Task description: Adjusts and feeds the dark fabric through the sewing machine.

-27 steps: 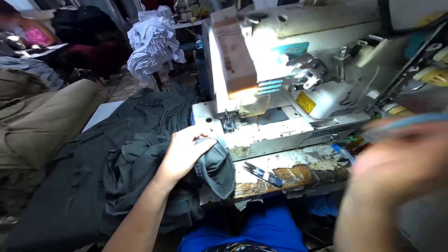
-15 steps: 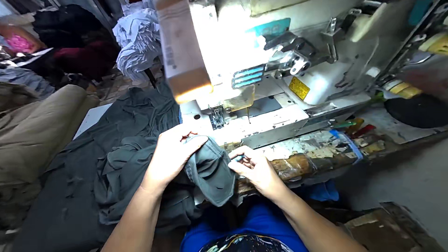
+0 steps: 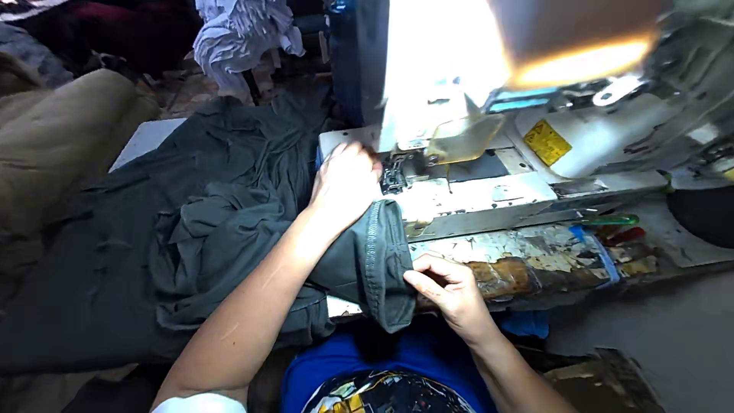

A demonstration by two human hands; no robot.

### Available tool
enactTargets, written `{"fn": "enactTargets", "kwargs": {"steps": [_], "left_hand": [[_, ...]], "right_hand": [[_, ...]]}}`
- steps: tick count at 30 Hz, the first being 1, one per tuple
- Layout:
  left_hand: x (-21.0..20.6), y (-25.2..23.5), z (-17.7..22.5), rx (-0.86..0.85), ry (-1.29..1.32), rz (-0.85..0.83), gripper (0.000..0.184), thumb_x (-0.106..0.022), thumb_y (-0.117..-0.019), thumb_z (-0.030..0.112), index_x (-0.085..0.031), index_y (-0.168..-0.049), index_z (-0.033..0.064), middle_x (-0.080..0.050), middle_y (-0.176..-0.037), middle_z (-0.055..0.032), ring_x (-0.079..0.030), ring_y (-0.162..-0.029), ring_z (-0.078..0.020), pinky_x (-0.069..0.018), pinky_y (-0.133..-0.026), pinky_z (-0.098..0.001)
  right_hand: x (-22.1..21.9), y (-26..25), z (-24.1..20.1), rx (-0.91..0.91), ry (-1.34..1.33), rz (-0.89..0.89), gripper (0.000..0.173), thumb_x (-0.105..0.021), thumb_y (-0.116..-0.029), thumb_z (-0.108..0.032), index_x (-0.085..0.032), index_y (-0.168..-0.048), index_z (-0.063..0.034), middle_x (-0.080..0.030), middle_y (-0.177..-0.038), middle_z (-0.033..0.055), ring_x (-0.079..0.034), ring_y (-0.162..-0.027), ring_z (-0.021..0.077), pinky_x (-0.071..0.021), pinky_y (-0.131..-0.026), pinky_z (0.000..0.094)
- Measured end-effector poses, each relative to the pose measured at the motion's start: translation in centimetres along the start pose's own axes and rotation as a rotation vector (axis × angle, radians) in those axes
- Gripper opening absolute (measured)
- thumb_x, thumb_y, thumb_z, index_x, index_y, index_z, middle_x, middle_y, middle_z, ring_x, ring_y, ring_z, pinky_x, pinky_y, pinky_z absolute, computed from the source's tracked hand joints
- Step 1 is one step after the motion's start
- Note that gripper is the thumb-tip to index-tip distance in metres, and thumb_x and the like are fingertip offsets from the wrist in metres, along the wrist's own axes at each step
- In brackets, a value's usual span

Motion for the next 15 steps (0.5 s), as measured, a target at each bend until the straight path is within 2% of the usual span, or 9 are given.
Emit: {"fn": "enactTargets", "kwargs": {"steps": [3, 6, 8, 10, 12, 13, 15], "left_hand": [[0.4, 0.7, -0.5, 0.023, -0.006, -0.070, 0.024, -0.052, -0.1021, 0.013, -0.068, -0.096, -0.0036, -0.064, -0.097, -0.0206, -0.063, -0.104, -0.0391, -0.0501, -0.091, -0.0508], [1.6, 1.4, -2.8, 0.145, 0.004, -0.098, 0.025, -0.050, -0.1041, 0.013, -0.067, -0.103, -0.0060, -0.065, -0.104, -0.0243, -0.062, -0.110, -0.0434, -0.0503, -0.093, -0.0569], [2.5, 1.5, -4.5, 0.256, -0.024, -0.045, 0.026, -0.051, -0.1046, 0.013, -0.068, -0.105, -0.0066, -0.065, -0.108, -0.0257, -0.061, -0.112, -0.0446, -0.0480, -0.096, -0.0585], [3.1, 1.4, -5.1, 0.328, -0.053, 0.032, 0.022, -0.054, -0.1023, 0.013, -0.070, -0.107, -0.0018, -0.065, -0.111, -0.0224, -0.058, -0.115, -0.0425, -0.0440, -0.097, -0.0577], [3.3, 1.3, -3.7, 0.277, 0.015, 0.044, 0.022, -0.063, -0.0975, 0.014, -0.072, -0.114, 0.0038, -0.065, -0.118, -0.0198, -0.057, -0.119, -0.0419, -0.0443, -0.096, -0.0606], [3.0, 1.2, -2.6, 0.221, 0.053, 0.015, 0.023, -0.067, -0.0962, 0.018, -0.073, -0.115, 0.0058, -0.066, -0.116, -0.0181, -0.058, -0.118, -0.0407, -0.0455, -0.094, -0.0603], [1.5, 0.9, -0.8, 0.125, 0.088, -0.055, 0.021, -0.069, -0.0951, 0.022, -0.076, -0.109, 0.0078, -0.069, -0.109, -0.0143, -0.060, -0.114, -0.0369, -0.0455, -0.093, -0.0563]], "right_hand": [[-0.2, 0.1, 0.7, 0.006, -0.026, 0.008, 0.014, -0.067, -0.0969, -0.020, -0.073, -0.088, -0.0117, -0.068, -0.086, -0.0089, -0.062, -0.085, -0.0046, -0.0517, -0.077, 0.0125], [-0.2, 0.0, 1.0, -0.003, -0.035, 0.011, 0.012, -0.067, -0.0974, -0.019, -0.074, -0.089, -0.0146, -0.069, -0.087, -0.0107, -0.062, -0.085, -0.0049, -0.0517, -0.077, 0.0122], [-0.3, 0.0, 1.0, 0.002, -0.043, 0.014, 0.012, -0.066, -0.0974, -0.017, -0.074, -0.089, -0.0151, -0.069, -0.089, -0.0107, -0.063, -0.086, -0.0050, -0.0528, -0.078, 0.0125], [-0.3, 0.0, 0.9, 0.004, -0.041, 0.017, 0.012, -0.066, -0.0976, -0.018, -0.075, -0.090, -0.0155, -0.070, -0.090, -0.0105, -0.064, -0.086, -0.0046, -0.0530, -0.078, 0.0132], [-0.4, -0.2, 0.8, 0.006, -0.041, 0.023, 0.012, -0.067, -0.0972, -0.018, -0.075, -0.090, -0.0155, -0.070, -0.090, -0.0104, -0.064, -0.086, -0.0044, -0.0533, -0.078, 0.0129], [-0.4, -0.1, 0.8, 0.002, -0.038, 0.031, 0.012, -0.067, -0.0969, -0.018, -0.076, -0.090, -0.0152, -0.070, -0.089, -0.0102, -0.064, -0.086, -0.0041, -0.0532, -0.077, 0.0129], [-0.6, 0.0, 0.6, -0.009, -0.028, 0.034, 0.012, -0.067, -0.0970, -0.018, -0.075, -0.090, -0.0155, -0.070, -0.089, -0.0102, -0.063, -0.086, -0.0035, -0.0525, -0.078, 0.0132]]}}
Point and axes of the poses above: each hand's wrist, its own y-axis away from the middle knuckle, its own x-axis out of the back of the hand, z = x × y, the point moved 4 cm from there along -y, towards the middle knuckle
